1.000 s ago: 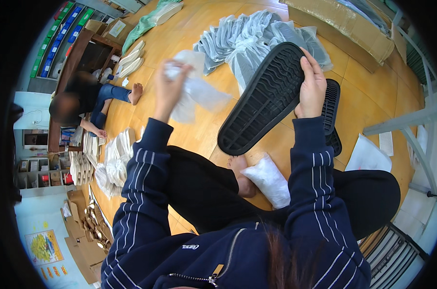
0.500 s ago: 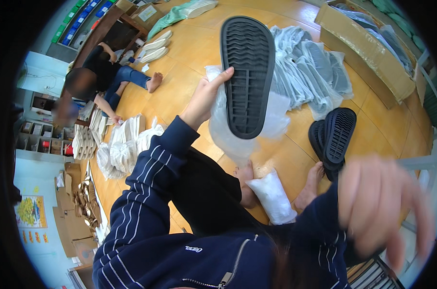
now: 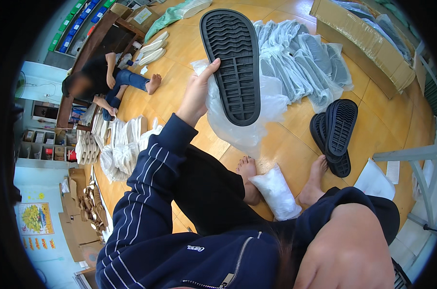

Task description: The person sits on the floor and repeatedly picks up black slipper soles, places them into clear plastic bags, and sets the packaged items aside. The person handles the soles one at a time, turning them over to inspect the tread before bagging.

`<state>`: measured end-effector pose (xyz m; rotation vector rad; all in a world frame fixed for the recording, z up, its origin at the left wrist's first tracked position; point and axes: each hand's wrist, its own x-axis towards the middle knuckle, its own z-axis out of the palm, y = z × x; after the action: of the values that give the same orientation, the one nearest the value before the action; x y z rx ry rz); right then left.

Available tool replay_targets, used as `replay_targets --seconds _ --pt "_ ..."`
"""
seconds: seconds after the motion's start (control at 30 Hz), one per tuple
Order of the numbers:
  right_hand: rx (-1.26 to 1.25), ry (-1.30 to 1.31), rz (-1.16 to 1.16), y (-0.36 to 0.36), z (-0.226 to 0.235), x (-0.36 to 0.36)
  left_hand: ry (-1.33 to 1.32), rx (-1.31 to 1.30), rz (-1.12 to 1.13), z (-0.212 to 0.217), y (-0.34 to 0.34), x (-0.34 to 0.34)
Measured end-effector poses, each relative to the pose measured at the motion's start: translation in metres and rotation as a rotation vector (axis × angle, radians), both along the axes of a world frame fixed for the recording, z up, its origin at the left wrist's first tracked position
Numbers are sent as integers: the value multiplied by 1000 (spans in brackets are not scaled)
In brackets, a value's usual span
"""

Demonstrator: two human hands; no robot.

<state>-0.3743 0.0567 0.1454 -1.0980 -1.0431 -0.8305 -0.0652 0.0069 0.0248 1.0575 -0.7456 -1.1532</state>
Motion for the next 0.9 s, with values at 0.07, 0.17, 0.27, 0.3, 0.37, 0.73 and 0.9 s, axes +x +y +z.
replay_targets --seconds 0.07,0.17,0.27,0.3,0.37,0.73,0.9 --pt "37 5 120 -1 -2 6 11 8 -1 1 1 1" --pt "-26 -49 70 -5 -3 12 19 28 0 2 1 -1" --pt "18 -9 -101 8 -4 5 5 32 3 1 0 -2" --pt "44 7 -110 12 -6 2 10 32 -1 2 0 1" --pt "75 24 -77 16 -9 -2 13 29 -2 1 3 5" --pt "147 -86 -53 14 -13 11 -12 28 8 0 -1 1" --pt "34 -88 92 -5 -7 17 14 46 12 2 2 0"
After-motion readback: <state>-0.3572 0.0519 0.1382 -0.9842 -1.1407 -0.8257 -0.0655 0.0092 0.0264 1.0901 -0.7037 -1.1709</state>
